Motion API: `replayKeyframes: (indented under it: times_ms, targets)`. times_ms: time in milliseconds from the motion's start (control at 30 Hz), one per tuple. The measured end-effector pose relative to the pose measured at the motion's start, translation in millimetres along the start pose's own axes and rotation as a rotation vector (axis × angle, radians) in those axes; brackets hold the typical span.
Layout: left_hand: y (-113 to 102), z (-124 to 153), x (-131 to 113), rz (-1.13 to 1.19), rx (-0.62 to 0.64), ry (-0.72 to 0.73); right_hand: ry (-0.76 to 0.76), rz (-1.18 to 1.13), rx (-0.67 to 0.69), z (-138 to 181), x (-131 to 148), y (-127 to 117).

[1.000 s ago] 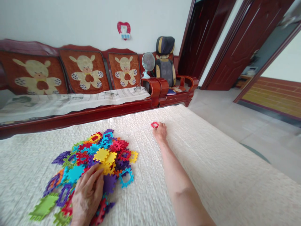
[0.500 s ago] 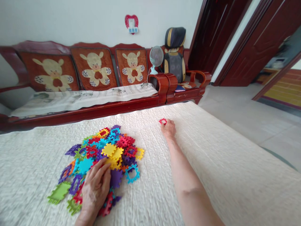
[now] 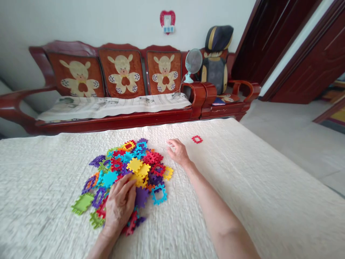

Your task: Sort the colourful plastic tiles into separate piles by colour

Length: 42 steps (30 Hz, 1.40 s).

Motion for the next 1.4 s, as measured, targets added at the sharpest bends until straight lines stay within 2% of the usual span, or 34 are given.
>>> replayKeyframes:
  times_ms: [133, 200, 300, 600, 800, 1000, 1067, 1167, 1333, 1400]
  targets:
    - [0, -1, -2, 0.003, 0.009, -0.013, -0.139, -0.121, 0.252, 7, 39, 33]
    - [-1, -2, -3, 0.0, 0.016, -0.026, -0.155, -0.143, 0.338, 11, 47, 41]
    - [-1, -3, -5, 0.007, 0.015, -0.04, -0.138, -0.153, 0.393, 13, 47, 47]
    - [-3, -5, -6, 0.034, 0.011, -0.056, -0.075, -0.15, 0.353, 11, 37, 46]
    - [-6, -5, -8, 0.105, 0.001, -0.093, -0.067, -0.131, 0.352, 12, 41, 46]
    - [-24, -11, -5, 0.292, 0.005, -0.21, 0.008, -0.091, 0.304, 12, 42, 50]
    - [-36, -16, 4, 0.331, -0.038, -0.254, 0.015, -0.085, 0.307, 13, 42, 51]
    - [-55, -23, 28, 0.362, -0.168, -0.382, 0.028, -0.097, 0.308, 13, 41, 50]
    - [-70, -18, 91, 0.591, -0.299, -0.823, 0.087, -0.206, 0.275, 14, 38, 50]
    - [-73, -10, 116, 0.621, -0.366, -0.913, 0.125, -0.255, 0.262, 14, 37, 50]
Point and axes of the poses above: each hand's wrist, its own z-axis away from the middle knuckle, its own y-axis out of the palm, x = y × z, the point moved 3 cm from there along -z, towards the middle knuckle, and after that the axes turned 3 degrees about -z, right-handed, at the moved point
